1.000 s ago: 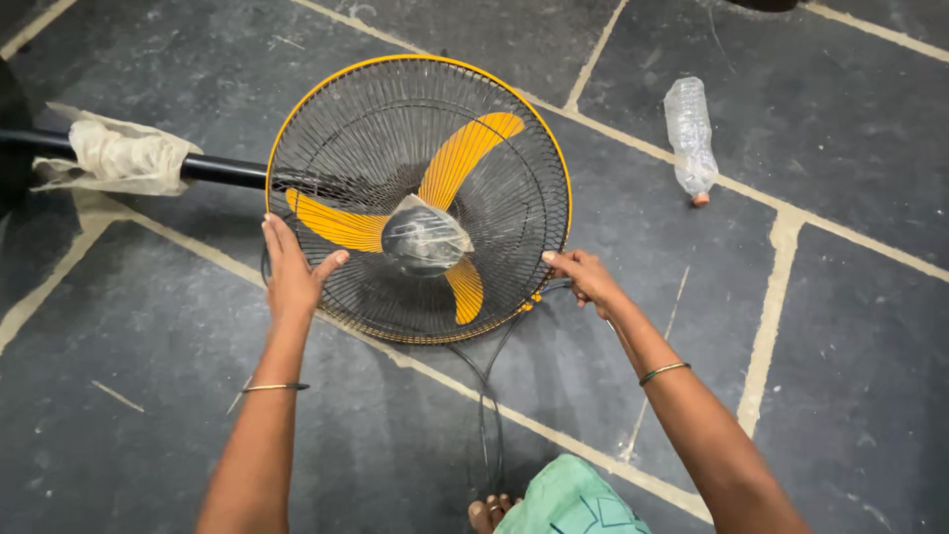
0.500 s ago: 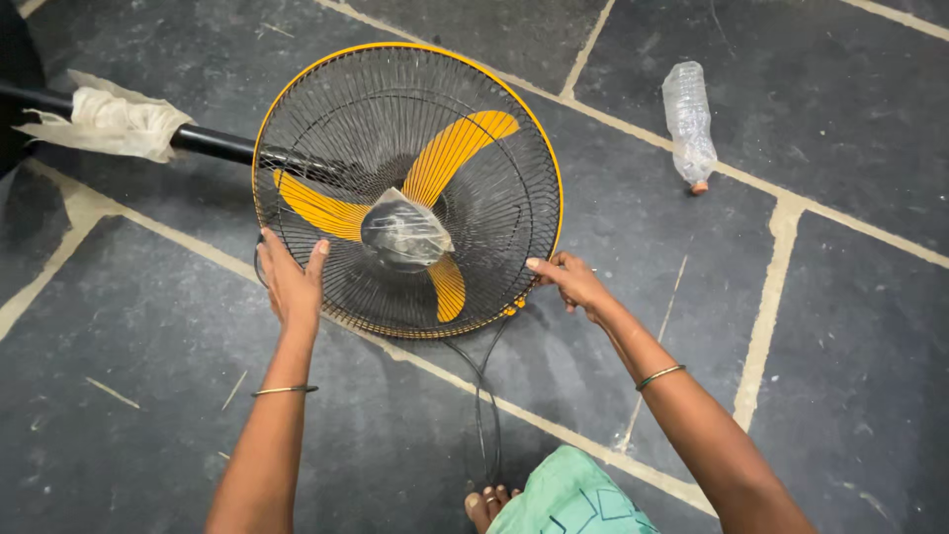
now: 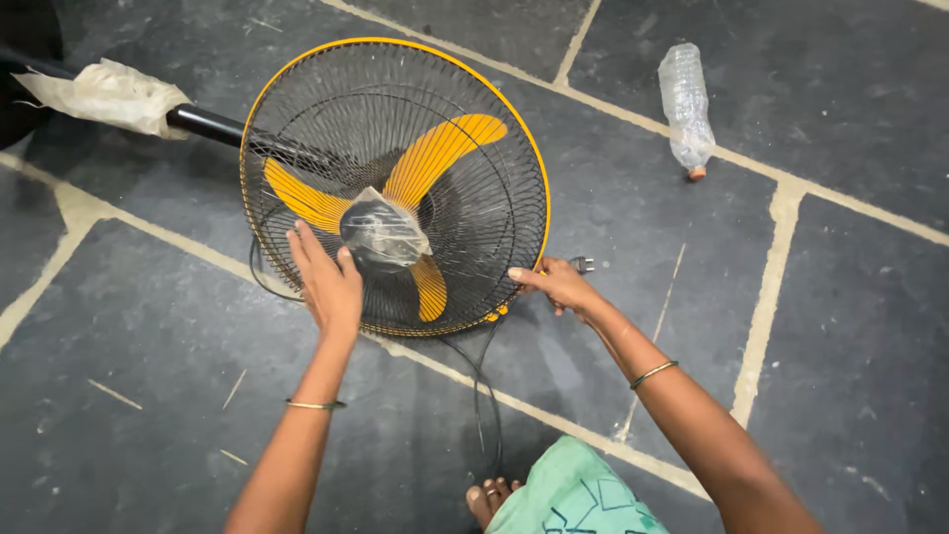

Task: The person assembles a standing fan by attaching the head to the pole and securing it with a screwdriver. They then attach the front grill and tighten the screws to complete the assembly.

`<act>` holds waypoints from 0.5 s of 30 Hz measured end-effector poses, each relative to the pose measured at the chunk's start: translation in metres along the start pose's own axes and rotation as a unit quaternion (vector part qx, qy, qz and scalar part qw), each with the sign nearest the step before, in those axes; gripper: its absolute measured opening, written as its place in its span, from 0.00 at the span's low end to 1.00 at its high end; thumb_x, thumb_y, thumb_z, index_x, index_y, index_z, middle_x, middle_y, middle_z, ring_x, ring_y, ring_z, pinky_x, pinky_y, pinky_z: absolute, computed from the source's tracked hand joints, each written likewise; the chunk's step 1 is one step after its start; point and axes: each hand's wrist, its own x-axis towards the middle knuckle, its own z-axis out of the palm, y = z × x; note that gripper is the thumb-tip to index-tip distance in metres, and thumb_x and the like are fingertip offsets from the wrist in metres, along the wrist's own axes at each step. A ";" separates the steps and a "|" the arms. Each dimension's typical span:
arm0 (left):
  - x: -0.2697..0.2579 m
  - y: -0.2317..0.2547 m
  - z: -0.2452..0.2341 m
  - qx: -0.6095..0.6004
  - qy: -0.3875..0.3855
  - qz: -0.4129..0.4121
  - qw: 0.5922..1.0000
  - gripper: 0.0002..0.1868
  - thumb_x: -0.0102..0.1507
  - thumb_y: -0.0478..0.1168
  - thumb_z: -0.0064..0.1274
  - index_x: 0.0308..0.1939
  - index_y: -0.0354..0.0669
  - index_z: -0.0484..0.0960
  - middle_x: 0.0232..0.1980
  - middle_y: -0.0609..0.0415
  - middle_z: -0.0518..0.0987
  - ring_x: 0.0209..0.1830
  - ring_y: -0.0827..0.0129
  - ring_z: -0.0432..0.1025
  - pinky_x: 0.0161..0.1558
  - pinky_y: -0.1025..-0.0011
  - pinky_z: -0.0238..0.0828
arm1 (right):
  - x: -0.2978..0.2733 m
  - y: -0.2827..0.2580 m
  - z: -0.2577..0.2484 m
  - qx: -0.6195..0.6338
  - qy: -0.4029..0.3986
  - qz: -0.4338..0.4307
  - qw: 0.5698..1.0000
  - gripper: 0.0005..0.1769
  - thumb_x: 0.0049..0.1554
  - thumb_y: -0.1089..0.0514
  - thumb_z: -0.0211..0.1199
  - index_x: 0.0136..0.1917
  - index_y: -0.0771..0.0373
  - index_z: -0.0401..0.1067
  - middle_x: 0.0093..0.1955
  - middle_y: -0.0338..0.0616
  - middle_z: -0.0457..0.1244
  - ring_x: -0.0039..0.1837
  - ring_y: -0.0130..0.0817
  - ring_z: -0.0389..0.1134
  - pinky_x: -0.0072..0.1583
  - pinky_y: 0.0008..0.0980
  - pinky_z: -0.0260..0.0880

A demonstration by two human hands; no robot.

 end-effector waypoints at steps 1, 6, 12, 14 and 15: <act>-0.006 0.005 0.000 -0.011 -0.004 0.007 1.000 0.40 0.69 0.40 0.51 0.81 0.38 0.48 0.82 0.33 0.47 0.73 0.35 0.60 0.66 0.51 0.64 | -0.001 0.001 0.001 -0.006 -0.004 -0.004 1.000 0.41 0.46 0.26 0.66 0.49 0.68 0.78 0.40 0.41 0.70 0.26 0.21 0.56 0.25 0.27 0.58; -0.033 0.025 0.000 -0.040 -0.031 0.021 0.998 0.43 0.68 0.37 0.50 0.82 0.42 0.43 0.84 0.32 0.40 0.75 0.33 0.57 0.64 0.52 0.65 | -0.008 0.003 0.016 0.028 0.015 -0.018 0.999 0.39 0.47 0.27 0.67 0.50 0.67 0.75 0.41 0.42 0.70 0.28 0.22 0.59 0.25 0.27 0.60; -0.048 0.026 0.000 -0.079 -0.027 -0.012 0.996 0.38 0.67 0.33 0.47 0.81 0.46 0.51 0.84 0.36 0.43 0.72 0.40 0.63 0.64 0.55 0.66 | -0.021 -0.002 0.034 0.044 0.021 -0.015 0.999 0.39 0.46 0.27 0.65 0.51 0.64 0.74 0.41 0.41 0.70 0.29 0.22 0.60 0.25 0.26 0.60; -0.066 0.022 0.010 -0.045 0.054 0.047 0.996 0.34 0.68 0.28 0.48 0.80 0.44 0.64 0.84 0.37 0.53 0.79 0.40 0.58 0.71 0.55 0.61 | -0.023 -0.001 0.038 0.052 0.020 -0.012 0.998 0.39 0.46 0.27 0.65 0.53 0.64 0.73 0.42 0.41 0.70 0.28 0.22 0.60 0.25 0.26 0.60; -0.078 0.017 0.015 -0.071 0.069 0.036 0.994 0.29 0.67 0.28 0.47 0.74 0.43 0.70 0.80 0.37 0.58 0.76 0.43 0.60 0.69 0.57 0.62 | -0.023 0.002 0.039 0.064 0.023 -0.007 0.998 0.40 0.47 0.27 0.66 0.53 0.65 0.72 0.43 0.42 0.70 0.28 0.22 0.59 0.26 0.26 0.59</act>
